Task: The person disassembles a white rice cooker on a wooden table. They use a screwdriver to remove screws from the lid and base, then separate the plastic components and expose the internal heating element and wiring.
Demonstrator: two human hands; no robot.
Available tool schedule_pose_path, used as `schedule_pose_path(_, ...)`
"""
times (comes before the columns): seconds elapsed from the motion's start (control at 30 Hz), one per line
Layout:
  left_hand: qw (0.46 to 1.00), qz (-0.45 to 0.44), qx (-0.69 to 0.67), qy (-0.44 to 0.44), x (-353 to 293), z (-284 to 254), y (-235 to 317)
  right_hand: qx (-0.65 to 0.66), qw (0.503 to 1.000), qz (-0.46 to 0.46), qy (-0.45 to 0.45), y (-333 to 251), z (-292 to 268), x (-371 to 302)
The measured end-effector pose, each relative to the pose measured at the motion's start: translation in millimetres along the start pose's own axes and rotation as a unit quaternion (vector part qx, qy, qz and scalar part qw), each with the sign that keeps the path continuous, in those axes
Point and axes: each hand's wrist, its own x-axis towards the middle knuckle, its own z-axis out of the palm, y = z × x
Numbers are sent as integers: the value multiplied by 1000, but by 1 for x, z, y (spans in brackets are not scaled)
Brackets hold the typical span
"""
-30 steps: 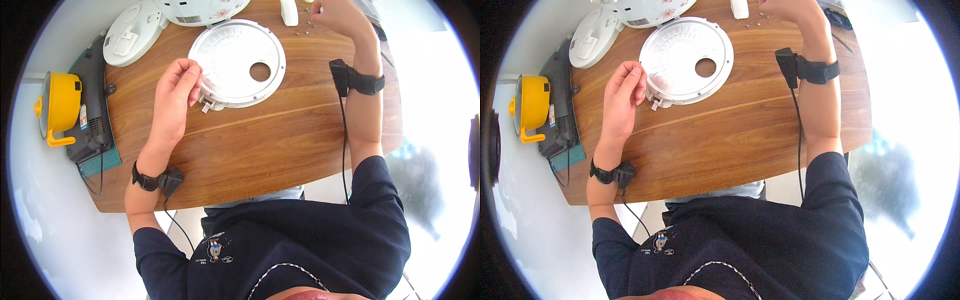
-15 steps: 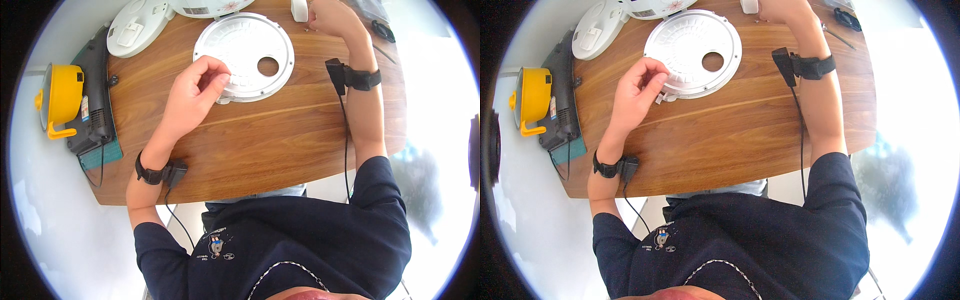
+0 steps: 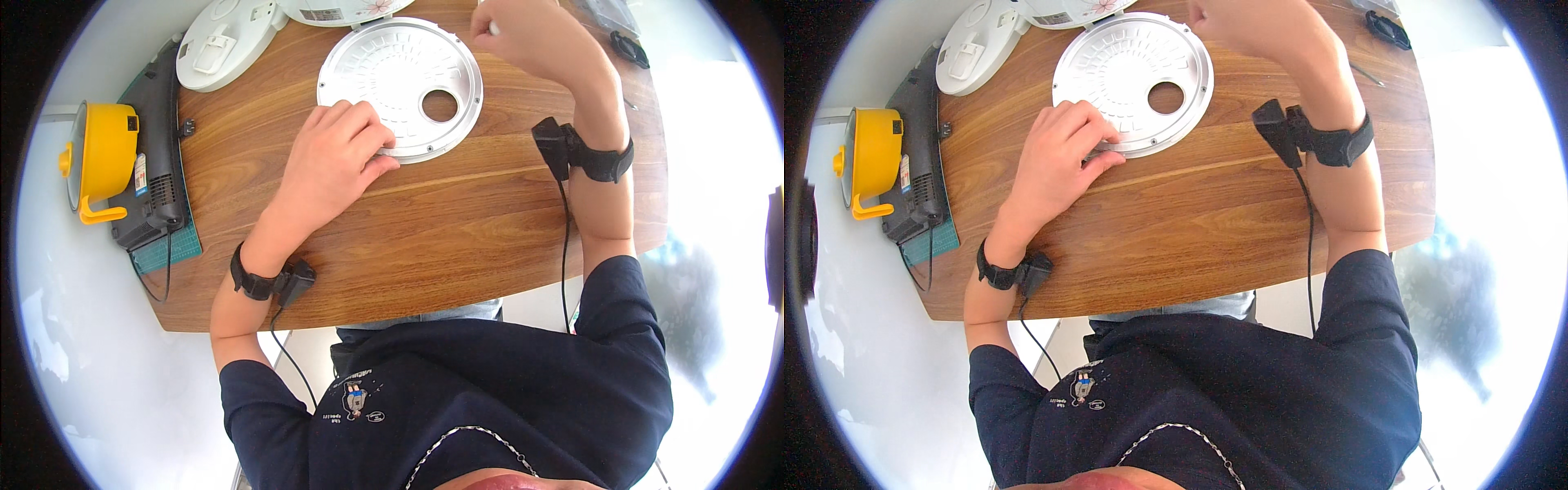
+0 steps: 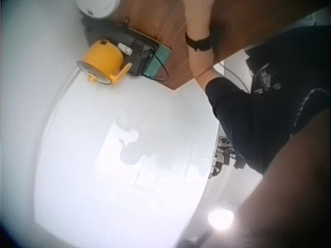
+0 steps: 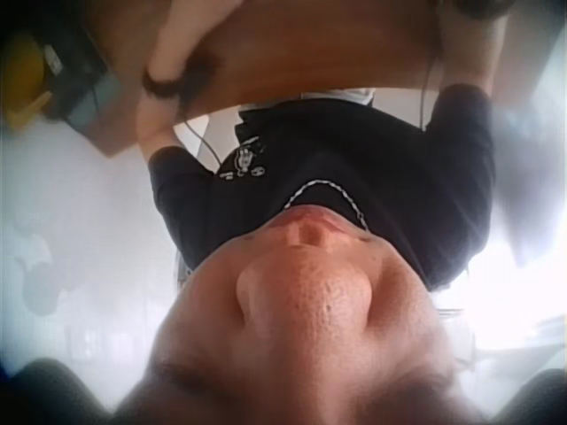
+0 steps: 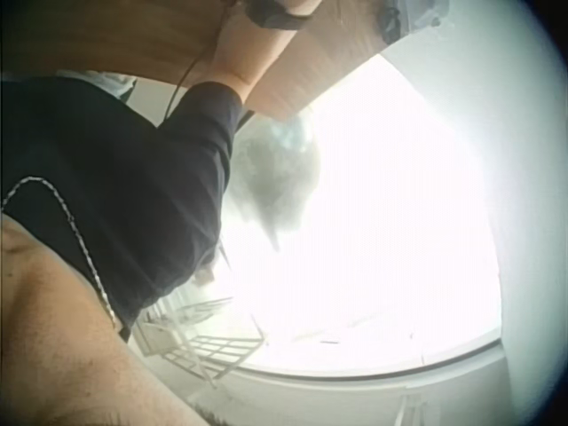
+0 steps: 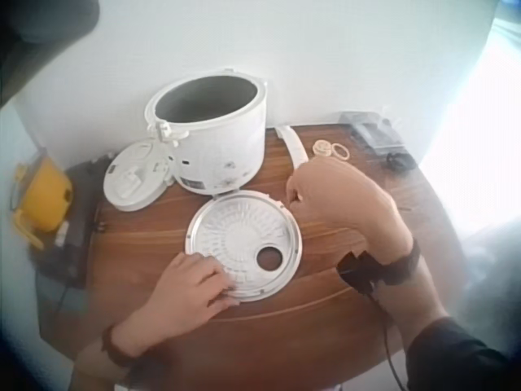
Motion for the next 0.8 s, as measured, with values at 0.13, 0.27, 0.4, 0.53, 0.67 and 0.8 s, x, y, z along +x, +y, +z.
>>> schedule_pose_path(0.13, 1000, 18, -3, 2, 1, -3, 3, -13, 999, -20, -23, -9, 10, 3)
schedule_pose_path(0.27, 999, 28, -9, 29, 2, -3, 6, 0, 999, -42, -23, -9, 9, 0)
schedule_pose_path(0.4, 997, 44, 3, 71, 2, -3, 7, 63, 998, 13, 2, -14, 0, -1)
schedule_pose_path(0.53, 986, 70, 19, 149, 5, -6, 11, 81, 997, 12, 16, -9, 1, 0)
schedule_pose_path(0.67, 978, 71, 26, 193, 4, -13, 8, 83, 996, 3, 32, 0, 2, 3)
schedule_pose_path(0.8, 968, 48, -3, 246, 3, -17, -4, 144, 988, 41, -20, -9, -7, 4)
